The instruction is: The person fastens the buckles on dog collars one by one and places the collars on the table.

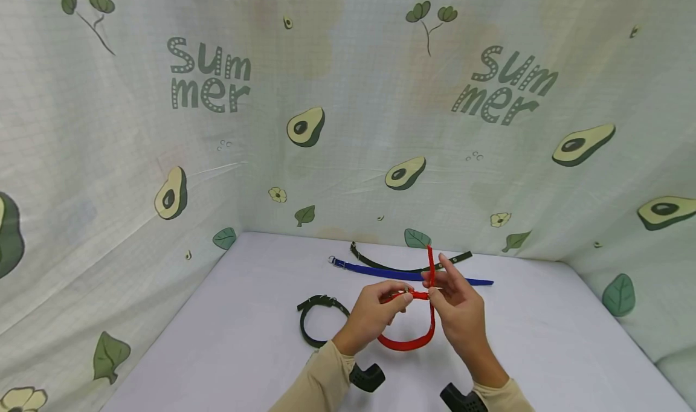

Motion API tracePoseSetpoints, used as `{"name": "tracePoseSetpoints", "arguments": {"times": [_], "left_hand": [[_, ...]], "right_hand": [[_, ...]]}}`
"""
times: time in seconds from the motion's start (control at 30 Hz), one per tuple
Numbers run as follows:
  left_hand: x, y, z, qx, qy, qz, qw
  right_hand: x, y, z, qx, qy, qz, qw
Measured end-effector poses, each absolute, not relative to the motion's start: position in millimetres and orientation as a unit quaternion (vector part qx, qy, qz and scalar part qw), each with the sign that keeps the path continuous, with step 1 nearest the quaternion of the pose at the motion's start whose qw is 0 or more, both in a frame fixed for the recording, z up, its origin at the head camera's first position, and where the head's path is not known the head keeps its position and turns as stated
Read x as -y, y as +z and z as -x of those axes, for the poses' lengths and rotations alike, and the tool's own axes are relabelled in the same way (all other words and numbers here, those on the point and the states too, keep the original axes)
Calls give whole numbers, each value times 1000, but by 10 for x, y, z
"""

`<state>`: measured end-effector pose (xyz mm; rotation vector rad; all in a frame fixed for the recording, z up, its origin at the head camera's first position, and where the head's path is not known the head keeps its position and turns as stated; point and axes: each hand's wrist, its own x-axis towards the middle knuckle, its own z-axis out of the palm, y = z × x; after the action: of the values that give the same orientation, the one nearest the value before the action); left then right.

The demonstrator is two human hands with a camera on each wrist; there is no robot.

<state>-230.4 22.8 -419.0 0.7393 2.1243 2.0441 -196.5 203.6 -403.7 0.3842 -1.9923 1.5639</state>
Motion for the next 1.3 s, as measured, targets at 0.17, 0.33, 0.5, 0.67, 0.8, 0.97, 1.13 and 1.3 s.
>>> {"name": "tracePoseSetpoints", "arguments": {"times": [0.17, 0.33, 0.5, 0.67, 0.8, 0.97, 1.13, 1.3], "left_hand": [[-229, -4189, 2284, -714, 655, -247, 36], [-237, -4183, 2272, -715, 649, -260, 19], [-236, -4180, 2270, -714, 648, -266, 6], [-220, -4162, 2258, -716, 646, -265, 1], [-196, -4144, 2248, -717, 643, -269, -5], [-185, -4142, 2256, -717, 641, -274, -14], [-194, -4147, 2255, -716, 642, -274, -19], [-219, -4137, 2228, -713, 649, -266, -10]], "right_hand": [[-2057, -4046, 1958, 744, 579, -155, 294], [-2058, -4043, 1954, 736, 590, -156, 292], [-2053, -4051, 1951, 733, 594, -160, 290], [-2052, -4051, 1930, 737, 594, -157, 282], [-2051, -4043, 1920, 737, 592, -172, 276], [-2031, -4026, 1909, 737, 580, -190, 290], [-2021, -4044, 1907, 740, 571, -176, 308], [-2042, -4059, 1912, 752, 550, -169, 322]]}}
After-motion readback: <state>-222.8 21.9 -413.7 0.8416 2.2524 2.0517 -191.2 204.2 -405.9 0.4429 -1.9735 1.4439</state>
